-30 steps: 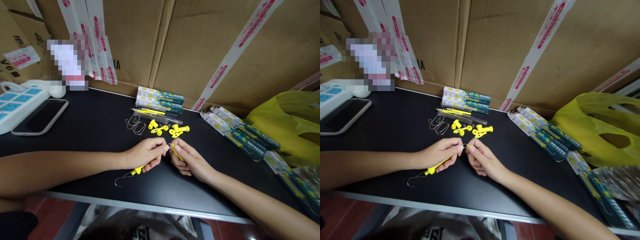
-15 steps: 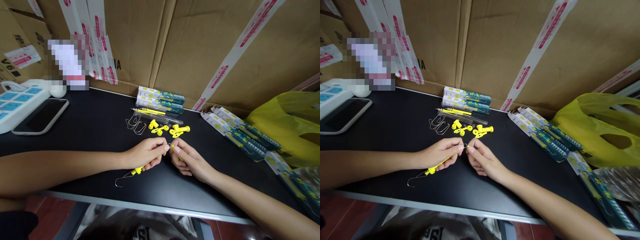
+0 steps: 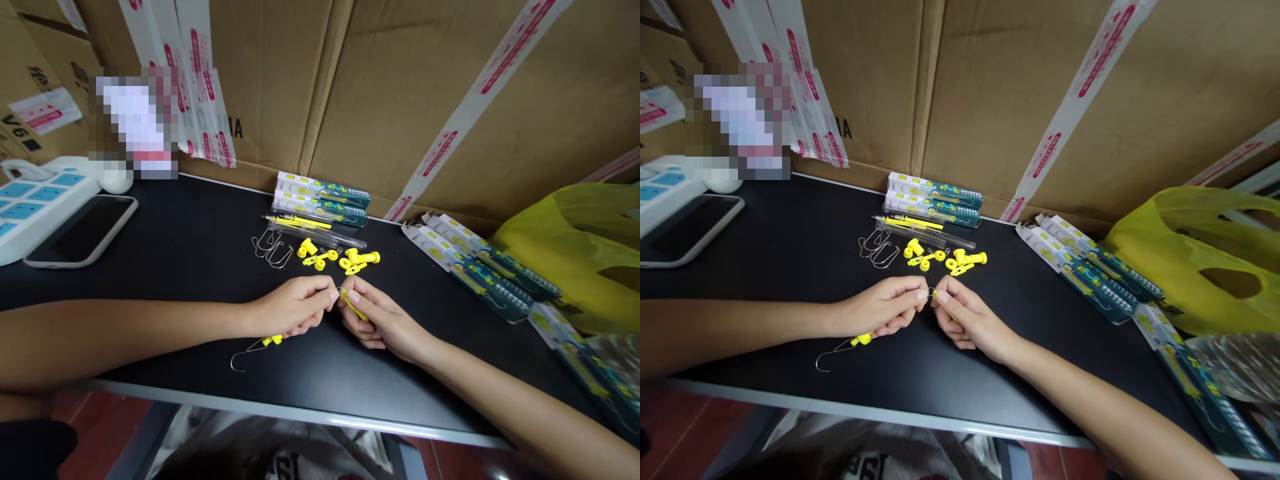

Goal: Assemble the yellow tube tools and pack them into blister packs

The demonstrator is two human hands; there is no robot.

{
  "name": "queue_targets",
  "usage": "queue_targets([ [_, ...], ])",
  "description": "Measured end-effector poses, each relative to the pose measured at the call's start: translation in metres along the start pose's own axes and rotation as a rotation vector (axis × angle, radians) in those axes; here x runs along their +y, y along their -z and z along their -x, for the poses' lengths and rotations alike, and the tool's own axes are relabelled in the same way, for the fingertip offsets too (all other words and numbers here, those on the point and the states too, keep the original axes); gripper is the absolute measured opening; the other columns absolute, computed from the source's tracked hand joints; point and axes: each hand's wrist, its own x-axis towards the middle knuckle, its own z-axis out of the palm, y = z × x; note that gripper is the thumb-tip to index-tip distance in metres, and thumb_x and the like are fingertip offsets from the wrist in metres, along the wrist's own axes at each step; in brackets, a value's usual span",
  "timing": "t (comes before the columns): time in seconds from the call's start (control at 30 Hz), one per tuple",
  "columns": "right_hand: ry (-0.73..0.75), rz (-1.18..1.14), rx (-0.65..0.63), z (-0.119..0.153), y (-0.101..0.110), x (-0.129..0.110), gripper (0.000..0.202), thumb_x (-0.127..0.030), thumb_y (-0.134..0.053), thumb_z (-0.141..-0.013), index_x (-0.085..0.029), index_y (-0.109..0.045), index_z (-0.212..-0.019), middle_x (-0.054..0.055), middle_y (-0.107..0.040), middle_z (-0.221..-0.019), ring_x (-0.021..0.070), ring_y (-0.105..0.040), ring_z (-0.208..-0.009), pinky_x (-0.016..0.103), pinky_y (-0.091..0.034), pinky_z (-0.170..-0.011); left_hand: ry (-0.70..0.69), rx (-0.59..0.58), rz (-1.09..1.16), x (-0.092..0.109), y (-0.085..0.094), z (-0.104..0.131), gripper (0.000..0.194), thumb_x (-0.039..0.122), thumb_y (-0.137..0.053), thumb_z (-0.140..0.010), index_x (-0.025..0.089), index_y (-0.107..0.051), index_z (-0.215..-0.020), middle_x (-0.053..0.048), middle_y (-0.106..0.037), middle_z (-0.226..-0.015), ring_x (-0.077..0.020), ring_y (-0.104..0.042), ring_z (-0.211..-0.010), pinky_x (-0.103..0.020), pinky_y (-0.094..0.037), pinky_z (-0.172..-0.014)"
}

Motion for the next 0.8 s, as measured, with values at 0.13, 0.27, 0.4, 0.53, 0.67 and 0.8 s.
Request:
queue_targets([
  [0.13, 0.001, -0.007, 0.005, 0.0001, -0.0005, -0.0008, 0.022, -0.042, -0.04, -0.095, -0.023, -0.04, -0.085, -0.012, -0.028, -0.051, 0.0037, -0.013, -0.04, 0.01, -0.015, -0.032, -0.006, 0.005, 0.01, -0.0006, 0.0004, -0.0003, 0.025, 0.041, -0.04, -0.092, 0.02, -0.039, -0.078, 0.011, -0.037, -0.047, -0.0028, -0.032, -0.033, -0.01, -0.026, -0.029],
  [0.27, -0.002, -0.008, 0.005, -0.0003, -0.0011, -0.0008, 0.022, -0.043, -0.041, -0.095, -0.023, -0.04, -0.085, -0.012, -0.029, -0.051, 0.0038, -0.014, -0.04, 0.01, -0.015, -0.032, -0.013, 0.013, 0.01, -0.0006, 0.0002, -0.0003, 0.025, 0.041, -0.04, -0.092, 0.02, -0.039, -0.078, 0.011, -0.037, -0.047, -0.0028, -0.032, -0.033, -0.01, -0.026, -0.029],
  [0.4, -0.005, -0.006, 0.013, -0.0005, -0.002, -0.0013, 0.023, -0.043, -0.041, -0.095, -0.023, -0.04, -0.084, -0.012, -0.028, -0.05, 0.0039, -0.013, -0.04, 0.01, -0.015, -0.032, -0.011, 0.024, 0.007, -0.0002, -0.0013, 0.0009, 0.026, 0.041, -0.04, -0.092, 0.02, -0.038, -0.077, 0.011, -0.037, -0.048, -0.0027, -0.032, -0.033, -0.01, -0.026, -0.029],
  [0.53, -0.006, 0.0, 0.025, -0.0002, -0.0021, -0.0012, 0.024, -0.044, -0.042, -0.094, -0.023, -0.039, -0.083, -0.012, -0.028, -0.05, 0.0038, -0.013, -0.04, 0.01, -0.015, -0.032, -0.015, 0.036, -0.004, 0.0009, -0.002, 0.0016, 0.026, 0.041, -0.04, -0.092, 0.02, -0.038, -0.076, 0.011, -0.037, -0.047, -0.0028, -0.032, -0.033, -0.011, -0.026, -0.029],
  [0.67, -0.003, 0.0, 0.02, -0.0001, -0.0014, -0.0005, 0.023, -0.044, -0.043, -0.094, -0.024, -0.037, -0.083, -0.012, -0.027, -0.05, 0.0036, -0.013, -0.04, 0.01, -0.016, -0.032, -0.022, 0.042, -0.019, 0.0021, -0.0019, 0.0014, 0.026, 0.041, -0.04, -0.092, 0.02, -0.038, -0.077, 0.011, -0.037, -0.048, -0.0029, -0.032, -0.033, -0.011, -0.025, -0.029],
  [0.8, -0.002, 0.009, 0.006, -0.0003, -0.0009, -0.0003, 0.025, -0.044, -0.046, -0.093, -0.024, -0.035, -0.083, -0.013, -0.027, -0.05, 0.0034, -0.012, -0.039, 0.009, -0.016, -0.032, -0.024, 0.051, -0.013, 0.0017, -0.0023, 0.0018, 0.026, 0.041, -0.041, -0.092, 0.02, -0.038, -0.077, 0.011, -0.037, -0.048, -0.0027, -0.032, -0.033, -0.011, -0.025, -0.029],
])
